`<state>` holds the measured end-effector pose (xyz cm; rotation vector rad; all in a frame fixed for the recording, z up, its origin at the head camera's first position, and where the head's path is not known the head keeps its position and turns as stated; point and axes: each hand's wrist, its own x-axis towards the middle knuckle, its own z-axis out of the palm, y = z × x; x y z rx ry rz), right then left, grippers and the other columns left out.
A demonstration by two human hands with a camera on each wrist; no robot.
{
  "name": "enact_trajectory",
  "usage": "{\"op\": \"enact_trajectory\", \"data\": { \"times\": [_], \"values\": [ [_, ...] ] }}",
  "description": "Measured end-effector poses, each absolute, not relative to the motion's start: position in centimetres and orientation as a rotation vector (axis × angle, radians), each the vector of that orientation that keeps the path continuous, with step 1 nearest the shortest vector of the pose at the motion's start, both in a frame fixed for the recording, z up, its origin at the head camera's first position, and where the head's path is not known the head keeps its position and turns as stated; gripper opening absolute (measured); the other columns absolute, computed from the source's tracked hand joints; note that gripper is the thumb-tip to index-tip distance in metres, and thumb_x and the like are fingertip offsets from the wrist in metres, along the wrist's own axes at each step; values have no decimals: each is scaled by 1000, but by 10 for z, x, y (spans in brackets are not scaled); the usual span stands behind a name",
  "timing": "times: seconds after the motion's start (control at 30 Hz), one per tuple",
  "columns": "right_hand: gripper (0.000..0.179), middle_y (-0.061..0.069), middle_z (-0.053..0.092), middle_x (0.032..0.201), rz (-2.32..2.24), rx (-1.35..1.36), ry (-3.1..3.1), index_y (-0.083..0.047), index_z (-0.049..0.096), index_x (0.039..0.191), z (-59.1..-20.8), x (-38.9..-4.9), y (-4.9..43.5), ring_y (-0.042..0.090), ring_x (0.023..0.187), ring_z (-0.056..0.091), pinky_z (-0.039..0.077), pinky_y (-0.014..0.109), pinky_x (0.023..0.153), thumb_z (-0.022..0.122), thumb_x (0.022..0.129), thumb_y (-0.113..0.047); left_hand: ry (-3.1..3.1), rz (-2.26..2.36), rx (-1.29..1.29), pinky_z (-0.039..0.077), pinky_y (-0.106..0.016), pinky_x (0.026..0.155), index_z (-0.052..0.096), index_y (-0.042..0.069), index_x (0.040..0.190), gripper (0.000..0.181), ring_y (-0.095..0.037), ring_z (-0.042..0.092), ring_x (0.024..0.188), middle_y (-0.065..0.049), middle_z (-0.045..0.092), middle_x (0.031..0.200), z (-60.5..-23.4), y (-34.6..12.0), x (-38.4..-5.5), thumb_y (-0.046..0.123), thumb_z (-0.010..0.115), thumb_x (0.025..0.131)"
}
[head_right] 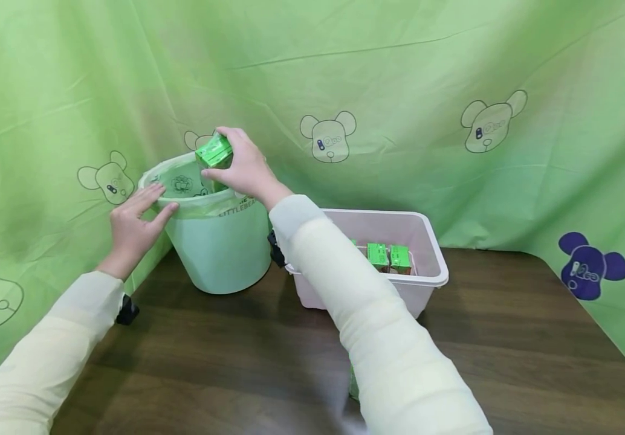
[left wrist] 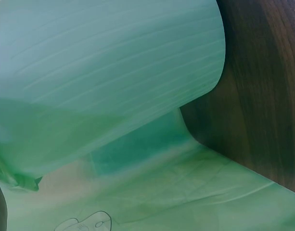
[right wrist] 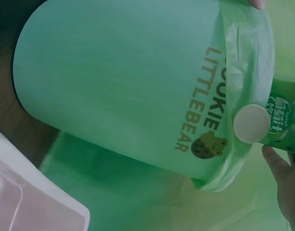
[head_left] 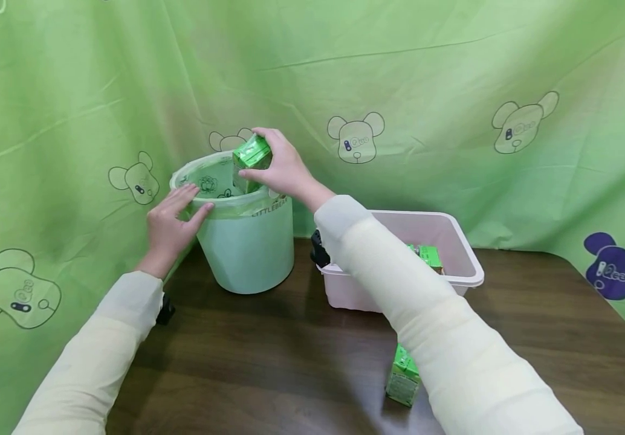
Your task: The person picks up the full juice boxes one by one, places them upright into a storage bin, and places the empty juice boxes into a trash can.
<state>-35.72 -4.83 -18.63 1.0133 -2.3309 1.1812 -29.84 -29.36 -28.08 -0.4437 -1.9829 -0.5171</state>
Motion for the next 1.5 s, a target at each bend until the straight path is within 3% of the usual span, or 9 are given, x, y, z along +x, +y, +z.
{"op": "enact_trajectory", "data": {
  "times": [0.93, 1.5],
  "values": [
    [86, 6, 41, 144, 1038, 906, -2611, -11, 32, 151, -193, -364, -52, 19, 120, 47, 42, 33, 101, 78, 82, -36, -1990, -533, -455, 37, -33, 108, 67, 0, 118, 46, -34, 59, 116, -17, 62, 122, -281, -287, -298, 30, 76, 83],
    [82, 6, 46, 137, 988, 891, -2643, -9, 34, 150, -197, -362, -51, 19, 115, 48, 44, 32, 96, 75, 84, -36, -1979, -527, -460, 38, -33, 107, 68, 1, 117, 45, -34, 60, 114, -17, 63, 121, -280, -287, -298, 30, 75, 84]
  ]
}}
